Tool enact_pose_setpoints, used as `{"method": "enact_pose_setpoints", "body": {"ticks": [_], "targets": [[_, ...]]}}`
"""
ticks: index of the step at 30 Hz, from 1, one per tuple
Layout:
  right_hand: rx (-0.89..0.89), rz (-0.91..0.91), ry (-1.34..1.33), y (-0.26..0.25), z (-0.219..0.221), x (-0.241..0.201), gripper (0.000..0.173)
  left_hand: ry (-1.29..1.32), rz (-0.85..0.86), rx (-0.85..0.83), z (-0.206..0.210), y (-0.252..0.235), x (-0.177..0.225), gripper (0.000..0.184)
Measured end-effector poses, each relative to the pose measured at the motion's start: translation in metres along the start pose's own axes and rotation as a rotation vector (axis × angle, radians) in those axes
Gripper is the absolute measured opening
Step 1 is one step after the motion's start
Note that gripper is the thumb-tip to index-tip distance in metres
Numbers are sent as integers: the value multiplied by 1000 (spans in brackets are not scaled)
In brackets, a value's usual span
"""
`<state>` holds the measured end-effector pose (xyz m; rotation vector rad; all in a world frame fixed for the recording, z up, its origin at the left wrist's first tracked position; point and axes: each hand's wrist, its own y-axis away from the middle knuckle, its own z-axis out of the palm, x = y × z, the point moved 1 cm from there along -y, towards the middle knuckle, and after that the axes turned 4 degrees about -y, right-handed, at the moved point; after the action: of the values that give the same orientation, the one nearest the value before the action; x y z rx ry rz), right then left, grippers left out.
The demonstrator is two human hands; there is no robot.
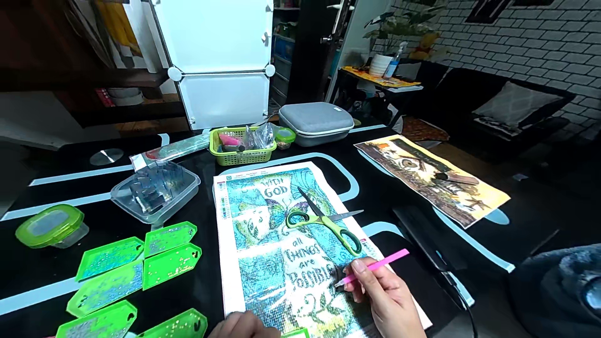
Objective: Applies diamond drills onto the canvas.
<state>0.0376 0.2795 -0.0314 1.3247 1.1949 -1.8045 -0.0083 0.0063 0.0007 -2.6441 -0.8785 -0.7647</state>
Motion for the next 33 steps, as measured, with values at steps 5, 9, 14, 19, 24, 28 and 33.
{"method": "enact_pose_setpoints", "body": {"ticks": [5, 9, 14, 19, 24, 28, 33], "targets": [[19, 2, -3, -1, 1, 1, 23, -44, 45, 39, 0, -2, -4, 46], [40, -9, -3, -1, 3, 2, 23, -59, 33, 39, -1, -2, -5, 45], [86, 24, -32, -2, 1, 2, 25, -78, 44, 17, -2, -2, -4, 45], [218, 123, -270, -6, -5, -1, 34, -66, 9, 33, -12, -3, -5, 45], [287, 159, -355, -9, -9, -1, 38, -81, -42, 45, -22, -6, -9, 46], [255, 115, -322, -8, -6, -2, 34, -99, -71, 86, -28, -7, -13, 47], [223, 112, -312, -6, -8, 0, 34, -108, -82, 79, -28, -8, -18, 47]]}}
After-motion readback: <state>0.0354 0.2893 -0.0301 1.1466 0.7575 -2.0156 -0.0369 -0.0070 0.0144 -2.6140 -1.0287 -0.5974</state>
